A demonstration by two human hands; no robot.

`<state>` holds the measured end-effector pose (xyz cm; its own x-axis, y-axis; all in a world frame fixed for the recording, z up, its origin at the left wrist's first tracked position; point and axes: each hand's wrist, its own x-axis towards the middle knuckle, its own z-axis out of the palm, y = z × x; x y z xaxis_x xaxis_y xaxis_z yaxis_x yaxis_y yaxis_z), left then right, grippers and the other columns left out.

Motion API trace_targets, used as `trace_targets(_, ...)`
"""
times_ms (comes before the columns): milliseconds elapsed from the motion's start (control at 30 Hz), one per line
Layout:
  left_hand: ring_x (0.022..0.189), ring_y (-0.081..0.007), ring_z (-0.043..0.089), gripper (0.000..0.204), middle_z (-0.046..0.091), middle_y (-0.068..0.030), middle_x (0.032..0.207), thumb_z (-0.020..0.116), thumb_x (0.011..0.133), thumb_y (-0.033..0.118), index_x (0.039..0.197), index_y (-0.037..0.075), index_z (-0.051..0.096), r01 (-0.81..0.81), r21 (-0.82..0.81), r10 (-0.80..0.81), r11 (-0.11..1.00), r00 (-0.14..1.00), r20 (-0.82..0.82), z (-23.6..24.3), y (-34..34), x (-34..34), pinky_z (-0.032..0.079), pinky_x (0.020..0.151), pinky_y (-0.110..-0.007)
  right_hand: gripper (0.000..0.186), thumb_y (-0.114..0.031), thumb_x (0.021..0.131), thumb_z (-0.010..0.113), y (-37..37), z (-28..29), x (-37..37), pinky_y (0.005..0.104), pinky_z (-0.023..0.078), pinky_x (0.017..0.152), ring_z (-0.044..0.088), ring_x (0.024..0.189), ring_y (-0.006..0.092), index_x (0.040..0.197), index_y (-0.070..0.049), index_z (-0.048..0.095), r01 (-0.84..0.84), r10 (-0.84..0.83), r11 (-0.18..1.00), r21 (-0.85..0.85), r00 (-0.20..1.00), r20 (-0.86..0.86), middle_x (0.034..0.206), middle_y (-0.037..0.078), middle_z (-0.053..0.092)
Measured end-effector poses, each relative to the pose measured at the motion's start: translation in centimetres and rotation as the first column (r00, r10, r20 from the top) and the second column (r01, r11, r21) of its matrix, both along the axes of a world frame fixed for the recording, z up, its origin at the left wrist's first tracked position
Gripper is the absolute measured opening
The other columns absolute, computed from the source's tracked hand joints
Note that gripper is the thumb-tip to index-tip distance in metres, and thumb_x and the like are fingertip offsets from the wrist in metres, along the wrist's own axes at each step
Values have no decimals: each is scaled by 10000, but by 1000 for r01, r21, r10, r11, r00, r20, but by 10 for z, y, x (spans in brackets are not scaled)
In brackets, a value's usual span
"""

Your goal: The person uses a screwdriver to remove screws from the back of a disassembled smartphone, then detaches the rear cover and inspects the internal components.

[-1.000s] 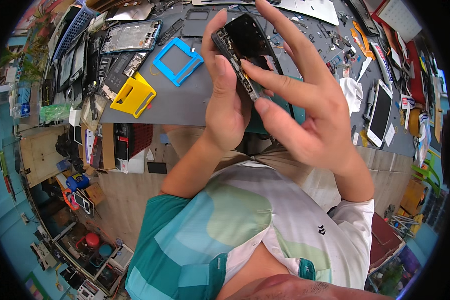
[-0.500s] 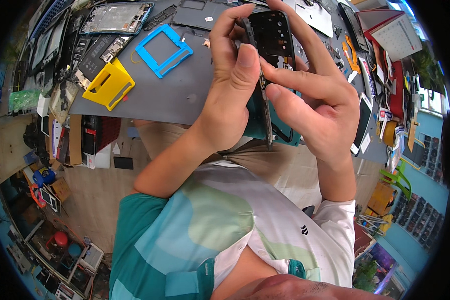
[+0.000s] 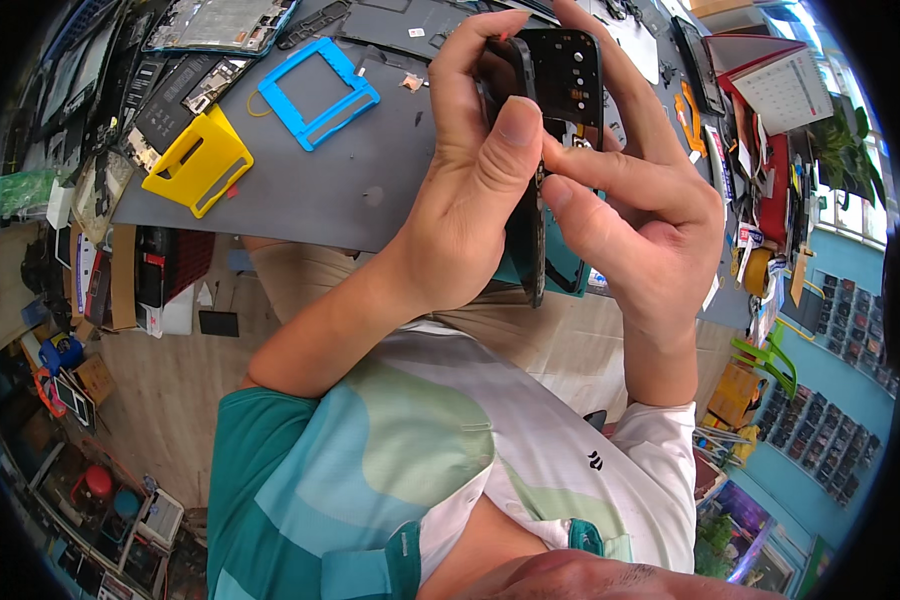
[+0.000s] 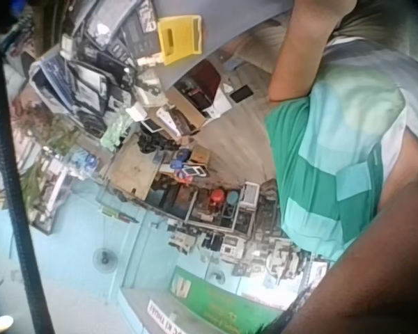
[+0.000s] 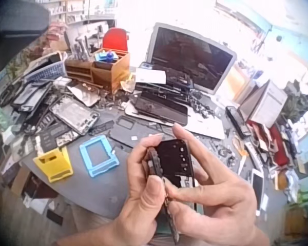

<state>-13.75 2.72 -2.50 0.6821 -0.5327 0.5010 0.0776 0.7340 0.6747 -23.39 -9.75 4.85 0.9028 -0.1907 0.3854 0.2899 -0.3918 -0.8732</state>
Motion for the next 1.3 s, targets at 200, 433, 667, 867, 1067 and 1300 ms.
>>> trace_targets(200, 1153, -238, 651, 639, 479, -177, 1496, 377, 1166, 460, 1686, 145, 179, 7, -3, -7, 1000, 1000, 4, 0, 0, -2, 553, 999, -383, 507, 4, 781, 711, 1, 1, -1, 552, 394, 1236, 420, 1536, 497, 1286, 20, 758, 3, -3, 1000, 7, 1000, 3, 1673, 330, 399)
trace_targets(433, 1154, -232, 650, 625, 482, -173, 1481, 382, 1170, 443, 1679, 146, 177, 8, -4, -8, 1000, 1000, 9, 2, -1, -3, 552, 1000, -376, 491, -2, 784, 720, 1, 1, 0, 548, 394, 1236, 432, 1530, 490, 1272, 23, 766, 3, -3, 1000, 12, 1000, 7, 1667, 330, 409)
trace_targets(667, 1156, -225, 649, 610, 484, -168, 1466, 386, 1173, 427, 1673, 147, 175, 13, -9, -13, 1000, 1000, 10, 2, -2, -3, 550, 1000, -369, 475, -8, 788, 729, 2, 2, 0, 544, 395, 1237, 444, 1523, 484, 1259, 26, 773, 2, -2, 1000, 15, 1000, 10, 1661, 331, 418)
trace_targets(867, 1157, -219, 648, 598, 486, -164, 1453, 389, 1177, 413, 1667, 147, 172, 18, -10, -18, 1000, 1000, 8, 3, -2, -3, 549, 1000, -363, 461, -13, 790, 737, 2, 2, 0, 541, 395, 1237, 454, 1518, 479, 1248, 29, 780, 3, -3, 1000, 15, 1000, 12, 1656, 331, 427)
trace_targets(1067, 1158, -213, 647, 587, 488, -161, 1440, 393, 1180, 398, 1662, 148, 170, 17, -16, -17, 1000, 1000, 10, 4, -2, -4, 547, 1000, -356, 448, -18, 793, 745, 3, 2, 1, 538, 395, 1237, 464, 1512, 473, 1236, 32, 787, -5, 4, 1000, 17, 1000, 15, 1652, 332, 435)
trace_targets(1300, 1160, -206, 646, 574, 490, -156, 1425, 397, 1184, 382, 1655, 149, 168, 24, -20, -24, 1000, 1000, 9, 5, -2, -3, 546, 1001, -349, 433, -24, 796, 754, 4, 2, 1, 534, 395, 1238, 476, 1506, 467, 1223, 35, 794, -2, 2, 1000, 21, 1000, 18, 1646, 332, 445)
